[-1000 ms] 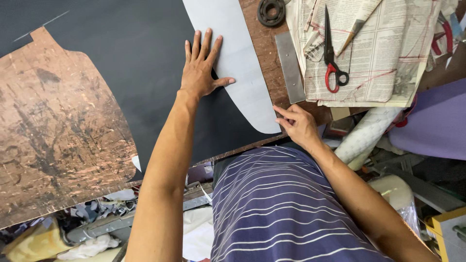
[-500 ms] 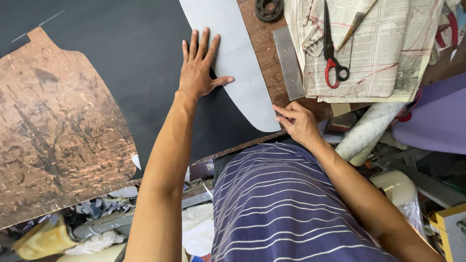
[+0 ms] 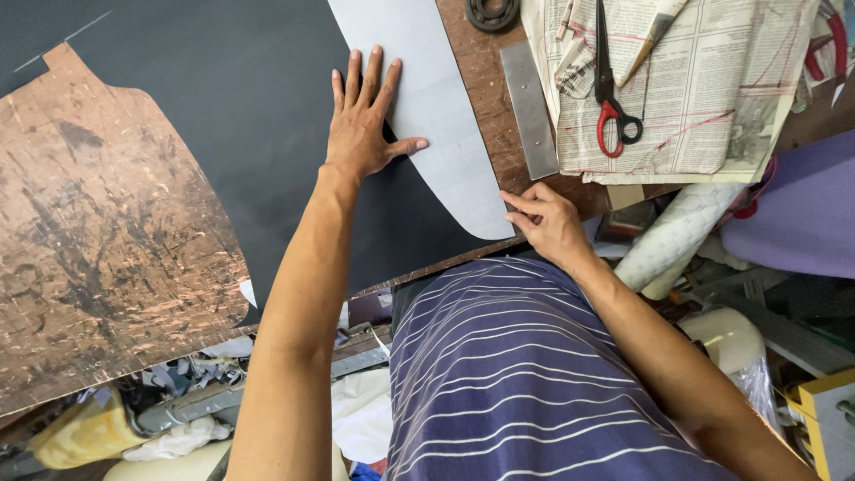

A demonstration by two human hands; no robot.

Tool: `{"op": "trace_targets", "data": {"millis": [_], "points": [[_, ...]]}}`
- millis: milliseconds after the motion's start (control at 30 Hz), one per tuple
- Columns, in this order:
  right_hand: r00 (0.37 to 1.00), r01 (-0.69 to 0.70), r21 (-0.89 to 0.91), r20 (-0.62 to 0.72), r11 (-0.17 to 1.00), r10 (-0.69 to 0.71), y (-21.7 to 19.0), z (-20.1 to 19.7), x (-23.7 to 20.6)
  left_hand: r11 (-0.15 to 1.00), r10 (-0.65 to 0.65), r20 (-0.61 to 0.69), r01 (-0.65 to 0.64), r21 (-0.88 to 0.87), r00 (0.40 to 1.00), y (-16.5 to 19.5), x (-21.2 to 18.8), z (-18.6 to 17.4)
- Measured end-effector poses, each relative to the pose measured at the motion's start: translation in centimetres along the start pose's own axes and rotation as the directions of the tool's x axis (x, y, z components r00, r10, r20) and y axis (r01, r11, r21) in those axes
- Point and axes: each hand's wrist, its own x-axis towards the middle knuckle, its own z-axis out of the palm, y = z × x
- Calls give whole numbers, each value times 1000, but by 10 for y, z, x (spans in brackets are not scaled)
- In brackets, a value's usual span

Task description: The person cuts black vinyl fabric on a work table with scissors, following a newspaper pattern held down with weights. They cut around the pattern, move the cut piece aside, mark the fabric with a white marker, use pliers briefly, and peel a white backing strip from the cut piece.

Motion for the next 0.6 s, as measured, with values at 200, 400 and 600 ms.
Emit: {"op": "trace_targets", "data": {"millis": [200, 400, 600], "points": [[1000, 20, 19, -15, 1000, -20, -3, -2, 0, 999, -28, 19, 29, -40, 999, -2, -1, 7], [998, -24, 34, -50, 999, 26, -10, 0, 0, 983, -43, -201, 5, -184, 979, 28, -45, 33], [997, 15, 27, -74, 1000, -13, -7, 0, 0, 962, -75, -163, 29, -271, 984, 80, -101, 60]]}}
